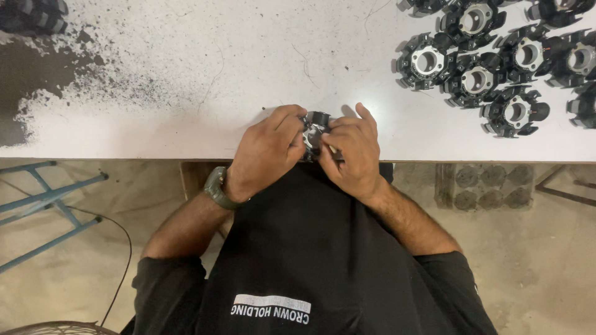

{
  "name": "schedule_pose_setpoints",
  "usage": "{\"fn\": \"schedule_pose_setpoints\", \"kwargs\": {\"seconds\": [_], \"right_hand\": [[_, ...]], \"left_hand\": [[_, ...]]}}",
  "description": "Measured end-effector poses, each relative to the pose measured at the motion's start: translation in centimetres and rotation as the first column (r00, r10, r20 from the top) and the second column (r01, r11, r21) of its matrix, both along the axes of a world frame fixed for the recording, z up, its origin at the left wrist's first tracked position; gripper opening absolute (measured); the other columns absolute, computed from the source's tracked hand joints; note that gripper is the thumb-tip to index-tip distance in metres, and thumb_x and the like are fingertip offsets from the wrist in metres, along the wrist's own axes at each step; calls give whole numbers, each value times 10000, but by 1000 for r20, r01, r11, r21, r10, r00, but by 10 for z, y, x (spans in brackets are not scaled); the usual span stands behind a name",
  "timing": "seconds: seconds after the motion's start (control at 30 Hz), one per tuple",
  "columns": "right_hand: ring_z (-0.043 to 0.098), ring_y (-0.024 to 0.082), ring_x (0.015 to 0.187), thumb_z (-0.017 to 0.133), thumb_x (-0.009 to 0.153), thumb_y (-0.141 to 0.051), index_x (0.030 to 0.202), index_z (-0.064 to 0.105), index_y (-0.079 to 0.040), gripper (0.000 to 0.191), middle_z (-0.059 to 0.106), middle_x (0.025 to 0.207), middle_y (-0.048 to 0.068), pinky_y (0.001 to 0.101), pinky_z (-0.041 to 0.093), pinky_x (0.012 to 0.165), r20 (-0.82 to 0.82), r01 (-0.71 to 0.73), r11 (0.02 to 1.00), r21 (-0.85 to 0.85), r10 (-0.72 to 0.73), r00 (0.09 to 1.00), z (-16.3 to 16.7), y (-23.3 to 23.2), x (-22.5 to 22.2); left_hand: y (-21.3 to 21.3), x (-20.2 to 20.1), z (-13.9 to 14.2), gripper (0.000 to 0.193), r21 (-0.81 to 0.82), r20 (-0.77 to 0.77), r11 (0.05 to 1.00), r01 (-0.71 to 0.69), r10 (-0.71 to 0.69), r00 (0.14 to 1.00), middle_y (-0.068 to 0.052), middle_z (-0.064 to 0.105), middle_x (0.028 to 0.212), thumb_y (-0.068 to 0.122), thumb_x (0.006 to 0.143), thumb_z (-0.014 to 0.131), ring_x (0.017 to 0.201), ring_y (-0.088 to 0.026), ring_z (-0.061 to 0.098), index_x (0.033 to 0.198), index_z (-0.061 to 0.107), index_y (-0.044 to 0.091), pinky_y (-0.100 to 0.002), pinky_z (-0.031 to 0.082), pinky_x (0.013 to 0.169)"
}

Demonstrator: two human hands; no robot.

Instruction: The person uses a small abrasive block to deburr and smooth the edges of multiple black metal parts on a white table. They handle each part one at a time, rotate it to reach different edges, and place finished parts aside. The person also moves a pile of smaller black plastic pieces to clear the workspace.

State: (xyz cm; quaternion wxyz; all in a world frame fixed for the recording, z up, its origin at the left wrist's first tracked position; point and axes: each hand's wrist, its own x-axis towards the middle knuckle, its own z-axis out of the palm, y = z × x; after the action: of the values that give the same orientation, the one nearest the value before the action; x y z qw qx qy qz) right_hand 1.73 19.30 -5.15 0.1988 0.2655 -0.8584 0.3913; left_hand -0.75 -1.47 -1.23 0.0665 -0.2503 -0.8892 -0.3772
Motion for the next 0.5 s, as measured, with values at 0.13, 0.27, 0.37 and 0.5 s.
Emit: {"fn": "schedule_pose_setpoints", "kwargs": {"seconds": [0.13, 0.27, 0.37, 0.5], "right_hand": [[650, 272, 1092, 821, 827, 53, 1044, 621, -81, 324, 636, 980, 66, 570, 376, 1188, -41, 3, 1000, 31, -1, 999, 0, -4, 2], [643, 291, 1078, 800, 786, 63, 1076, 644, -66, 353, 640, 997, 82, 568, 388, 1170, -47, 40, 995, 87, -36, 998, 2, -10, 3], [630, 275, 1085, 833, 872, 53, 1110, 650, -76, 327, 638, 1019, 70, 553, 388, 1189, -61, 55, 990, 132, -47, 997, 5, -11, 1], [628, 292, 1096, 796, 869, 53, 1096, 640, -60, 298, 646, 1041, 93, 563, 367, 1190, -16, 84, 985, 154, -82, 996, 12, 1, -4]], "left_hand": [[-4, 5, -10, 133, 33, 21, 999, -3, 2, 1000, -143, 676, 1251, 23, 895, 689, 969, -316, 701, 1010, 626, 5, -394, 588, 763], [-6, 15, -21, 151, 27, -31, 1000, -11, 12, 999, -139, 672, 1227, 31, 887, 694, 978, -317, 698, 1022, 634, 7, -387, 591, 765], [-10, 5, -3, 146, -32, -21, 995, 98, -99, 995, -124, 681, 1221, 70, 898, 695, 948, -268, 696, 1031, 654, 23, -359, 590, 742], [-37, -64, 48, 248, -218, -13, 965, 145, -152, 988, -80, 714, 1107, 287, 967, 742, 911, -208, 691, 1085, 695, 73, -354, 580, 752]]}}
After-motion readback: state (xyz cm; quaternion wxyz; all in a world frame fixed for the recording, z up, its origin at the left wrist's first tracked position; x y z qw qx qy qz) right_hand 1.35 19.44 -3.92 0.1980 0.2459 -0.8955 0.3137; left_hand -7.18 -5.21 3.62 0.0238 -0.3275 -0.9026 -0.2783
